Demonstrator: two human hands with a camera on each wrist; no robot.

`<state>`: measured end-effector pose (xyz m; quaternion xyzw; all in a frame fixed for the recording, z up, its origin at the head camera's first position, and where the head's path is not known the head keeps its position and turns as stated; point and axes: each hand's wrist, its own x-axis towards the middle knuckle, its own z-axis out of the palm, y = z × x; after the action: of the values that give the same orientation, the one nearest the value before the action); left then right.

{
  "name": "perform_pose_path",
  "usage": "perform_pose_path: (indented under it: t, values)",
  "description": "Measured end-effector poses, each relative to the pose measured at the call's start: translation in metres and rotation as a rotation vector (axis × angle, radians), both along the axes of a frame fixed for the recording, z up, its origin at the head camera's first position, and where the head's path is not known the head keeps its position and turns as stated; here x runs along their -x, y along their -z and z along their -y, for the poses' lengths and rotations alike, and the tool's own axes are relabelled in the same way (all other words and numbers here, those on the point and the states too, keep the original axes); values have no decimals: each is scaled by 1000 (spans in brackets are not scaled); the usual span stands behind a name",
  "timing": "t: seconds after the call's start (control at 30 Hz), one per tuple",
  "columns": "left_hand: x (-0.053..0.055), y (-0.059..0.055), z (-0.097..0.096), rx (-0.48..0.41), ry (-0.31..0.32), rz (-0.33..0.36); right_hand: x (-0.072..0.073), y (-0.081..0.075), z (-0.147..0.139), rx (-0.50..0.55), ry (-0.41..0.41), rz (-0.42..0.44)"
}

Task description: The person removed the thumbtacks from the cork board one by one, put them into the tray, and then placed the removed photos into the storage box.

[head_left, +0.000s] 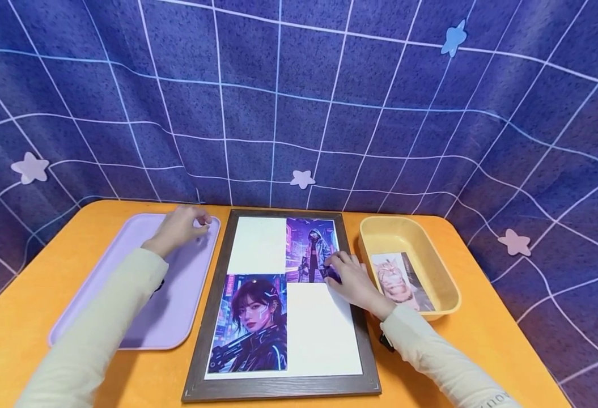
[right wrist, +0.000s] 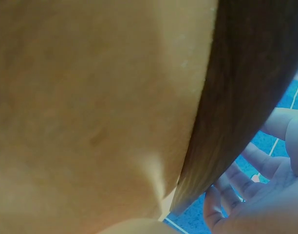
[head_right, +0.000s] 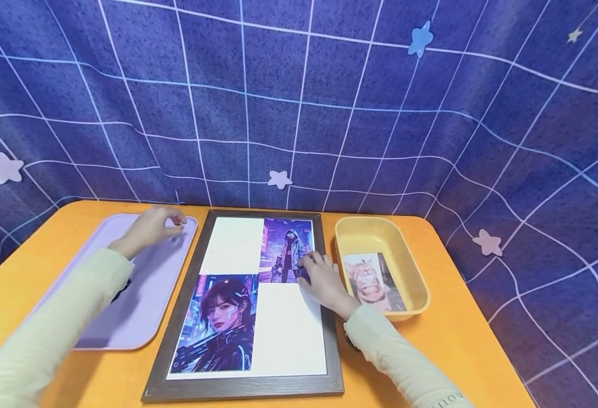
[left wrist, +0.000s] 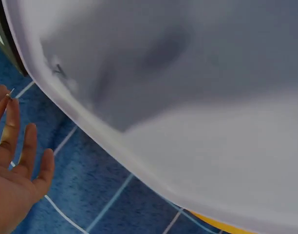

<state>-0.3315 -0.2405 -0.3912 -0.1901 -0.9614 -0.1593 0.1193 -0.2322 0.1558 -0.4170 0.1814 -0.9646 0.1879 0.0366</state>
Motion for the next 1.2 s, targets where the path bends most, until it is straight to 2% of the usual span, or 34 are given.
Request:
perform_pose_path:
  t: [0.27, 0.5, 0.7, 1.2]
  values:
    - [-6, 10, 22, -1, -59, 64, -1, 2, 1, 14, -14, -8]
    - [-11, 13, 33, -18, -89, 115, 1, 1, 3, 6, -5, 9]
    - [-12, 13, 36, -34, -103, 146, 1, 0, 3, -6, 2, 21]
    - [-10, 16, 32, -14, -123, 141, 0, 0, 0, -6, 5, 8]
